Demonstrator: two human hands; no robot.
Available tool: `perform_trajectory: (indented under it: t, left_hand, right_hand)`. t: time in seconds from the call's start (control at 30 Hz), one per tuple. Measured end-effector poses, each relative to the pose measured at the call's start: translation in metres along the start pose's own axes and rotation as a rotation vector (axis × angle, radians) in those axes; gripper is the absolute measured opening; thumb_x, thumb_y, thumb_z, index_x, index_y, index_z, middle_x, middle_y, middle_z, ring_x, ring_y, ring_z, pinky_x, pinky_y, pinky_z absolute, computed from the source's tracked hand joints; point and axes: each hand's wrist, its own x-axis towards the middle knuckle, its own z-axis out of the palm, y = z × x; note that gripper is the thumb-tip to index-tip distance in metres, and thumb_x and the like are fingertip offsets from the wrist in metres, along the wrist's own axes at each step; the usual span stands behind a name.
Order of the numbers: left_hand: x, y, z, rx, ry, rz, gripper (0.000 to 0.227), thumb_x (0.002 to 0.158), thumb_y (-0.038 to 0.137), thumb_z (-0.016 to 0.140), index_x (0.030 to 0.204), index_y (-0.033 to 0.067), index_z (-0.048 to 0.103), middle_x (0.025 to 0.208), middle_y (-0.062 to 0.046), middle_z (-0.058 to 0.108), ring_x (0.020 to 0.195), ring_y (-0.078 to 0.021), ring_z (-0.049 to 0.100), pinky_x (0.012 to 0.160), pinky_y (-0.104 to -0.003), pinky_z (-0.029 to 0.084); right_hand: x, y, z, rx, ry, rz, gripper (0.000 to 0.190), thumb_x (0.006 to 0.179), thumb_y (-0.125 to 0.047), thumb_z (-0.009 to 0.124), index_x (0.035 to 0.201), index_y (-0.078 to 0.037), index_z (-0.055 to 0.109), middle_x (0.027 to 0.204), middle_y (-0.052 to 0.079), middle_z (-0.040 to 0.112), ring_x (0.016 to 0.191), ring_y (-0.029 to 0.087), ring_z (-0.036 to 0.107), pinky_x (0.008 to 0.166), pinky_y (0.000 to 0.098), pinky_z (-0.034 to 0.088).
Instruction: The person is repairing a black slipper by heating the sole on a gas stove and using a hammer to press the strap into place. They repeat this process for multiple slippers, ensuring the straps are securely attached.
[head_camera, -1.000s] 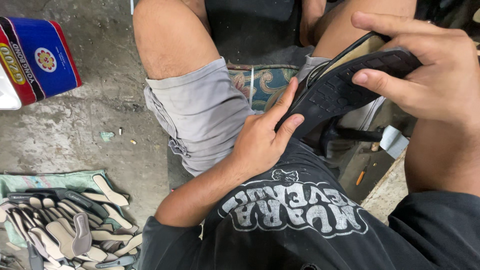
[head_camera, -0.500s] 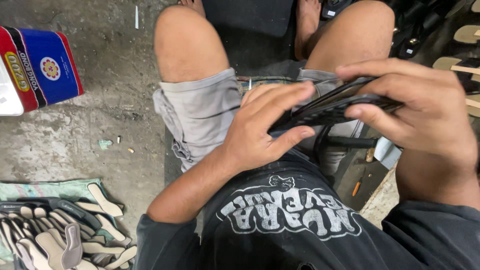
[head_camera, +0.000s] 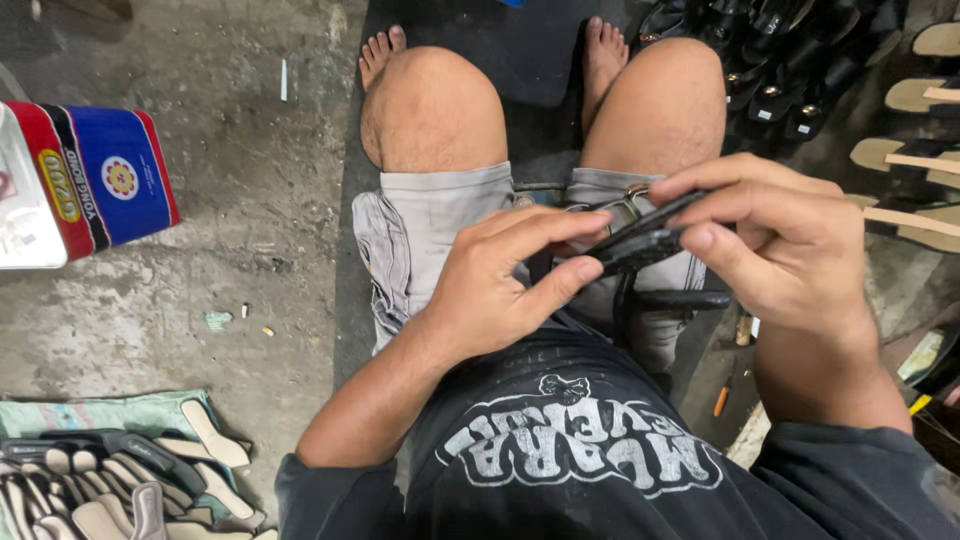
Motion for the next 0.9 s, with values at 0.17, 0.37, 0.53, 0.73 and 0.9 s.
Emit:
perform_trajectory:
  t: [0.17,0.37,0.53,0.73,0.9]
  left_hand:
    - [0.007,0.014,-0.002,-0.07,-0.112,-0.034,0.016,0.101,0.014,0.073,0.116,0.0079,0.077,0.099,-0.004,0.076,0.089,-0.0155,0.074,0.078,-0.027,0.058]
    - [0.001,0.029,0.001,-0.088,-0.141,-0.003,0.016,0.103,0.016,0.074,0.118,0.0089,0.075,0.102,-0.004,0.074,0.084,-0.0132,0.074,0.075,-0.024,0.059]
    - [-0.004,0.037,0.003,-0.071,-0.176,-0.046,0.018,0.101,0.014,0.075,0.118,0.0087,0.075,0.099,-0.005,0.073,0.085,-0.0141,0.073,0.073,-0.025,0.058]
    - [-0.005,0.048,0.003,-0.01,-0.155,-0.018,0.023,0.097,0.014,0.08,0.117,0.0063,0.074,0.098,-0.006,0.073,0.084,-0.015,0.073,0.073,-0.026,0.057]
    - [-0.004,0.048,0.003,0.063,-0.08,0.026,0.021,0.091,0.012,0.085,0.108,0.0039,0.075,0.094,-0.008,0.075,0.081,-0.0156,0.074,0.069,-0.026,0.057]
  right_hand:
    - [-0.004,-0.016,-0.008,-0.012,-0.114,-0.004,0.01,0.088,-0.007,0.075,0.095,0.0,0.072,0.113,0.015,0.073,0.093,0.018,0.074,0.076,0.0251,0.059]
    - [-0.004,-0.035,-0.013,-0.05,-0.166,0.008,0.012,0.085,-0.011,0.076,0.091,-0.002,0.072,0.109,0.012,0.072,0.092,0.019,0.075,0.076,0.0264,0.061]
    - [-0.009,-0.038,-0.016,-0.131,-0.193,0.011,0.014,0.083,-0.013,0.078,0.09,-0.002,0.073,0.109,0.011,0.073,0.089,0.017,0.075,0.073,0.0256,0.061]
    - [-0.018,-0.042,-0.012,-0.175,-0.152,0.016,0.016,0.081,-0.013,0.081,0.091,-0.002,0.074,0.108,0.011,0.073,0.086,0.017,0.074,0.07,0.0258,0.059]
    - [-0.019,-0.033,0.0,-0.123,-0.037,-0.048,0.021,0.079,-0.012,0.083,0.09,0.001,0.071,0.108,0.014,0.072,0.091,0.02,0.074,0.074,0.0268,0.059]
